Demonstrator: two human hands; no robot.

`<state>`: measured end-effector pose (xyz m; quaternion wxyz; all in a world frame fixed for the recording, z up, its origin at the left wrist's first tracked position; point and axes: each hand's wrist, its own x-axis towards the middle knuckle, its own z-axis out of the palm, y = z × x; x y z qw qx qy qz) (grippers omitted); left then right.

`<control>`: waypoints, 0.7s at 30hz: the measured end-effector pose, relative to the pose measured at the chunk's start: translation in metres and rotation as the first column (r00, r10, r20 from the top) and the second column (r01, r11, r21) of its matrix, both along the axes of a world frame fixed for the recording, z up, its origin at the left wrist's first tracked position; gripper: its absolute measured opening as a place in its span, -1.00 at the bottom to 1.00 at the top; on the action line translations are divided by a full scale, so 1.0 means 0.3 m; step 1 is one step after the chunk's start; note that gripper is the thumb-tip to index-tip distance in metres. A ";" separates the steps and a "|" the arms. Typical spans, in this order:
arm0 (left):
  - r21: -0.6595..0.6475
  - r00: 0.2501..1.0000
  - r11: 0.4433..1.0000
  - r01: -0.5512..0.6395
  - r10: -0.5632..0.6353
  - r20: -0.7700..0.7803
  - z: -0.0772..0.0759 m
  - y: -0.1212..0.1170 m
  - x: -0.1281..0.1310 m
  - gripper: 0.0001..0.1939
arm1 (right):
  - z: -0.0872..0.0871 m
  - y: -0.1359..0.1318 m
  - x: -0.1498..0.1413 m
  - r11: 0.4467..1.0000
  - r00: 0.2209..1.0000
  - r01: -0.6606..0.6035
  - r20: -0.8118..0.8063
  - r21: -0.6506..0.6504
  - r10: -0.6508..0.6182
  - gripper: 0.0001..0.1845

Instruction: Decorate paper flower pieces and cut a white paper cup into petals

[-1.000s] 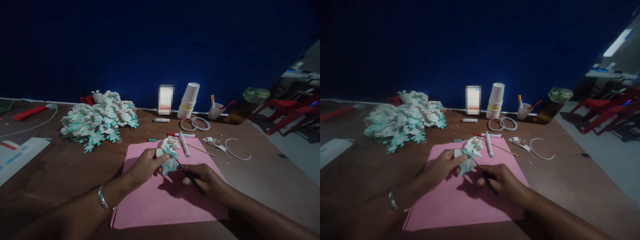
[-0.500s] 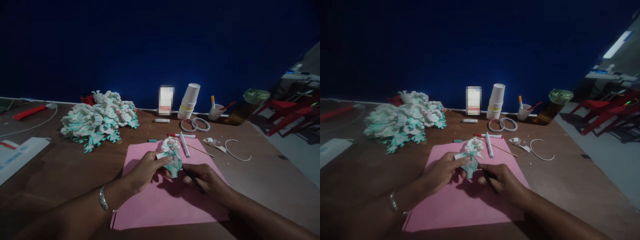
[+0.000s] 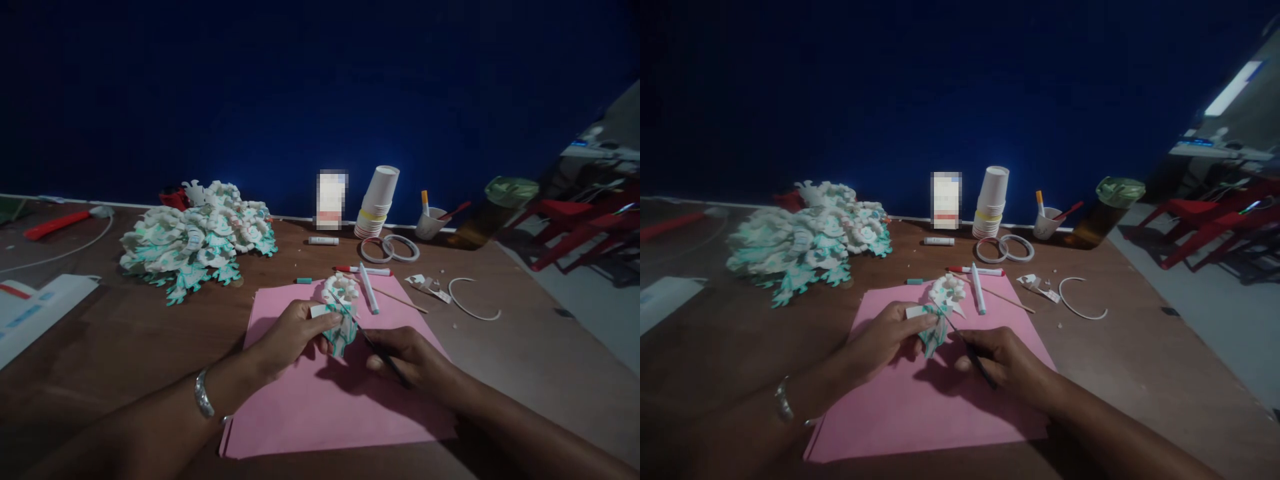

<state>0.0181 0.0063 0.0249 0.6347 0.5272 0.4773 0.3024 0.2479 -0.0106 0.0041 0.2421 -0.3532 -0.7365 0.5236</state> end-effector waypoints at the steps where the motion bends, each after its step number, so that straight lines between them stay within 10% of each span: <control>1: 0.002 1.000 1.000 0.001 -0.001 -0.004 0.003 -0.001 0.001 -0.68 | -0.002 -0.002 0.000 1.000 1.000 0.006 0.011 0.017 -0.006 -0.66; 21: -0.121 0.972 0.990 0.070 -0.040 0.233 -0.017 -0.015 0.010 -0.59 | 0.003 -0.017 -0.014 0.996 0.998 0.050 0.022 0.076 -0.051 -0.57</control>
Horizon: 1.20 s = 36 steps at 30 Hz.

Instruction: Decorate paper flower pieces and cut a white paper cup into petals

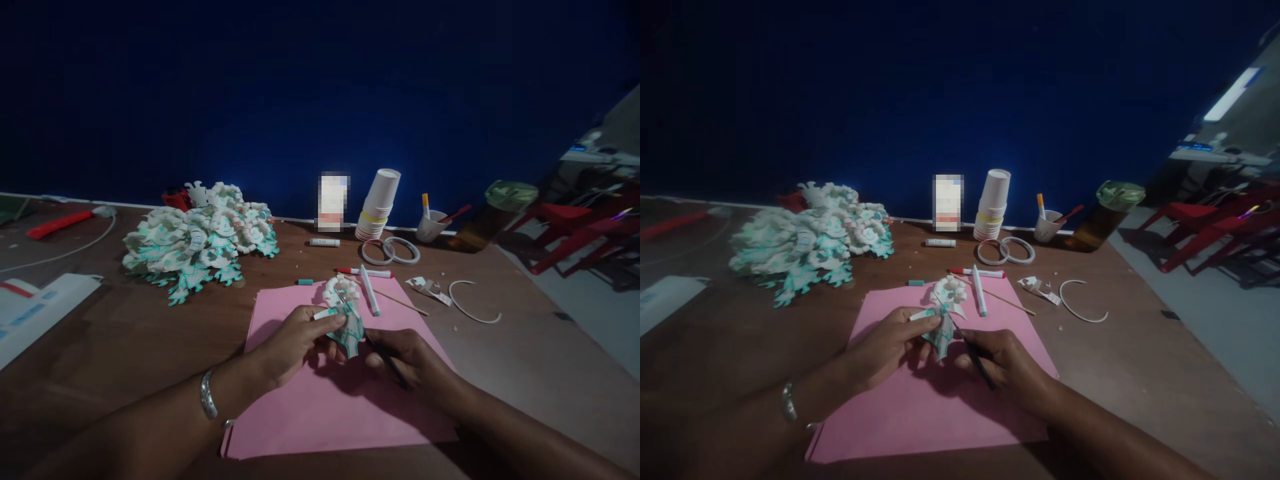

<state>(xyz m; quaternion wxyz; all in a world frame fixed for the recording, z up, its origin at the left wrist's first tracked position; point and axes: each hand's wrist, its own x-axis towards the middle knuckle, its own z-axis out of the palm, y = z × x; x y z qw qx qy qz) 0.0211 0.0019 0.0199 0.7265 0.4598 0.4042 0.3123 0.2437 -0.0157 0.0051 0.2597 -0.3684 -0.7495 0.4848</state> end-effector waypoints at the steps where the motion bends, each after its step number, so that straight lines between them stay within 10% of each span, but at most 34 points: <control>1: 0.001 1.000 1.000 0.017 -0.017 0.000 0.000 -0.001 -0.001 -0.59 | 0.002 -0.001 -0.001 1.000 1.000 -0.004 -0.009 0.001 0.004 -0.59; 36: 0.166 0.988 0.980 -0.108 0.124 -0.087 0.003 -0.004 0.015 -0.71 | -0.005 -0.002 -0.001 0.989 0.994 -0.060 -0.094 -0.137 0.048 -0.69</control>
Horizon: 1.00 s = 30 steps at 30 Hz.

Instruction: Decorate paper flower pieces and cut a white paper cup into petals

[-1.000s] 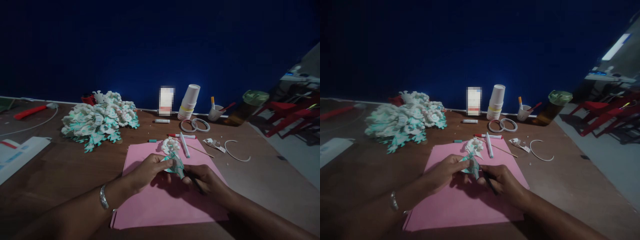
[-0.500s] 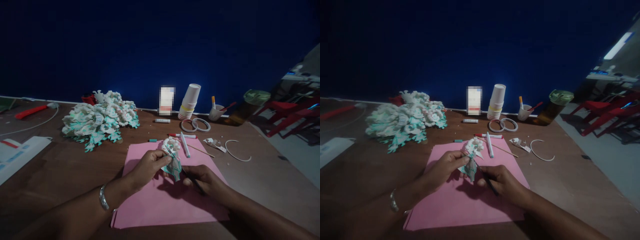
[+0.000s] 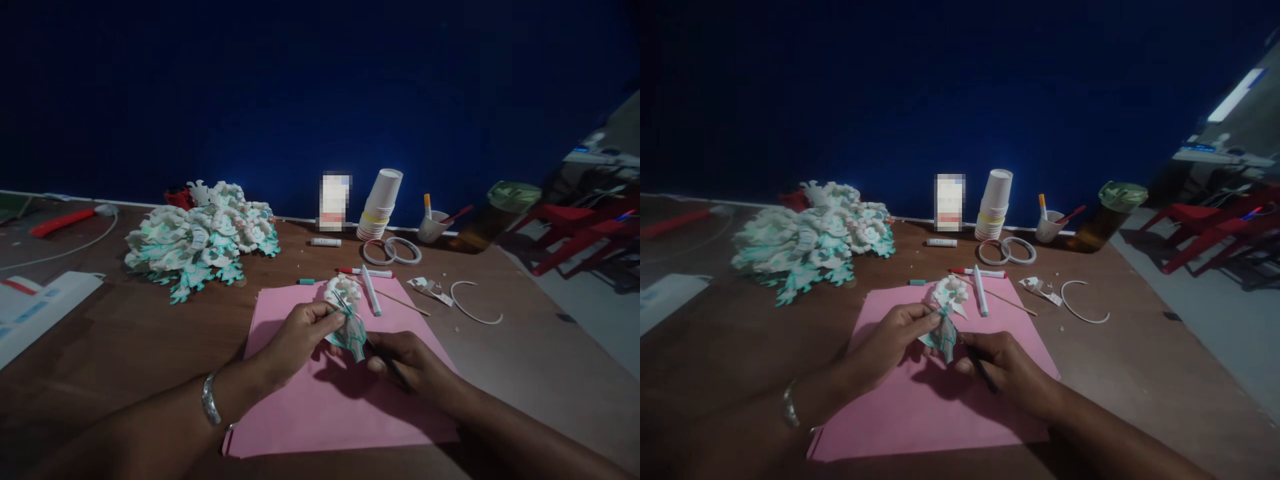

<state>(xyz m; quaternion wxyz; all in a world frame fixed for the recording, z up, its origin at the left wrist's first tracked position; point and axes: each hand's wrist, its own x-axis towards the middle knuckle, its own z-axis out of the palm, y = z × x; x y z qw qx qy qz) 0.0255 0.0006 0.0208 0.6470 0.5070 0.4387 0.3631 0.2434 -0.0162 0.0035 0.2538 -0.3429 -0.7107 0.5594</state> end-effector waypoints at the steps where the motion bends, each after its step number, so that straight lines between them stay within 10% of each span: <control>1: 0.015 1.000 1.000 0.005 -0.005 -0.028 0.003 0.000 -0.001 -0.73 | 0.000 0.001 0.000 1.000 1.000 -0.011 -0.019 -0.028 0.010 -0.69; 9: 0.023 0.991 0.999 0.041 -0.038 -0.130 0.013 -0.004 -0.008 -0.77 | 0.004 0.005 -0.002 0.998 0.998 -0.044 -0.054 -0.041 0.042 -0.63; 30: -0.217 0.976 0.968 0.129 -0.085 0.202 0.000 0.001 -0.006 -0.63 | 0.007 0.016 0.012 0.998 0.999 -0.047 -0.011 -0.035 0.047 -0.63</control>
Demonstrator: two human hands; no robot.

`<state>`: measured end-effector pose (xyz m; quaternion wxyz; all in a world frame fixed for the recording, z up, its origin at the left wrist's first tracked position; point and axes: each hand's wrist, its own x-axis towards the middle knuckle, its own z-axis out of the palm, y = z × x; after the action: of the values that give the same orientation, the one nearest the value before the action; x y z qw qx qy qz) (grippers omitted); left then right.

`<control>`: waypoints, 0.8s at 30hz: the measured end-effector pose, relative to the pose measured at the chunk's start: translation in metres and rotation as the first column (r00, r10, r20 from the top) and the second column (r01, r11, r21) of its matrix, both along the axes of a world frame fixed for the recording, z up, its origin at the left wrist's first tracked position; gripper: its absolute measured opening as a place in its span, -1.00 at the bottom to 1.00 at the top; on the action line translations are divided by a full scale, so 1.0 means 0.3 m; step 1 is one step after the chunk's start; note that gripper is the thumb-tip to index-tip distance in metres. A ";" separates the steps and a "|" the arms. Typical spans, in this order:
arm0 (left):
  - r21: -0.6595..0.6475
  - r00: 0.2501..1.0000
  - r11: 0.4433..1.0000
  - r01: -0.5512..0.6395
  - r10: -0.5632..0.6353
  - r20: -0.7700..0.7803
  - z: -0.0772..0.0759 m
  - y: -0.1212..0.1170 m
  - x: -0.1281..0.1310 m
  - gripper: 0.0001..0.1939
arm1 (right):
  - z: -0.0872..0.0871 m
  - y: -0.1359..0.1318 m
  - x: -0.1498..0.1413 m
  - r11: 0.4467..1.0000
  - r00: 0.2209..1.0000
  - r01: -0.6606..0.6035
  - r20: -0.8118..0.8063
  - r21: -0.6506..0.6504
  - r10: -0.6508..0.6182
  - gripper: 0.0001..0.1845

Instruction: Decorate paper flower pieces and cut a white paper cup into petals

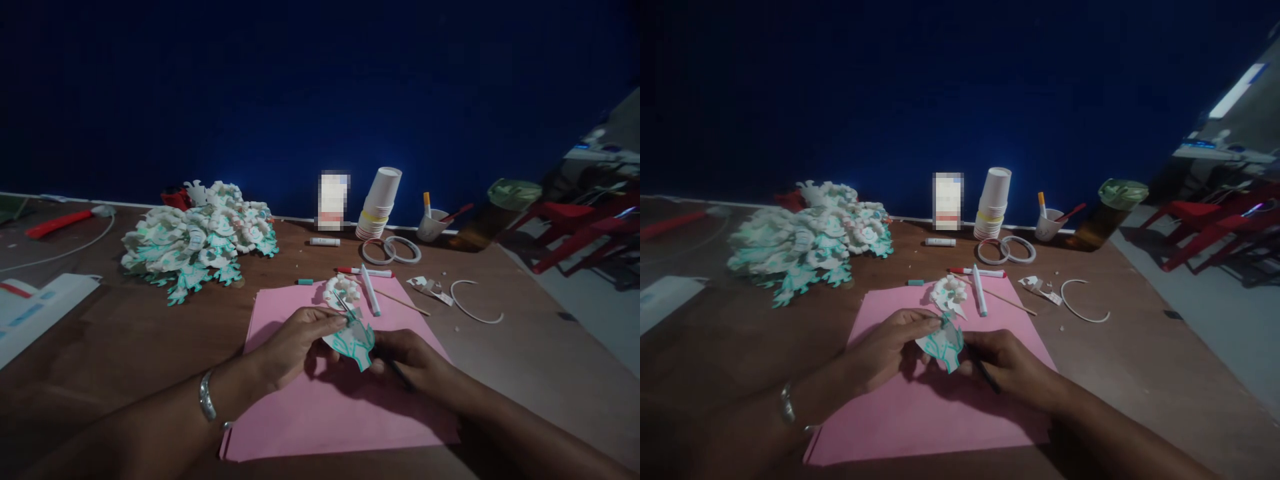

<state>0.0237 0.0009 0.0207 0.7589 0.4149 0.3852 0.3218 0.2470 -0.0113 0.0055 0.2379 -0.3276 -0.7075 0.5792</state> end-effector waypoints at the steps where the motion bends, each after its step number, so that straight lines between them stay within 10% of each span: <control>1: -0.009 1.000 1.000 0.003 -0.004 -0.004 0.001 0.000 0.000 -0.64 | 0.003 0.001 0.002 1.000 1.000 -0.007 0.004 -0.008 0.007 -0.63; 14: 0.043 1.000 0.999 0.026 -0.025 -0.010 0.007 -0.004 -0.001 -0.66 | 0.024 0.001 -0.011 0.993 0.993 -0.033 -0.115 -0.113 0.020 -0.68; 24: 0.195 0.955 0.974 0.115 -0.054 -0.292 0.024 -0.022 0.004 -0.61 | 0.022 -0.008 -0.016 0.999 0.999 0.033 -0.036 -0.035 -0.034 -0.67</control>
<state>0.0248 -0.0058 0.0279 0.6606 0.5508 0.4360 0.2648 0.2422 -0.0137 0.0120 0.2548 -0.3329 -0.6872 0.5933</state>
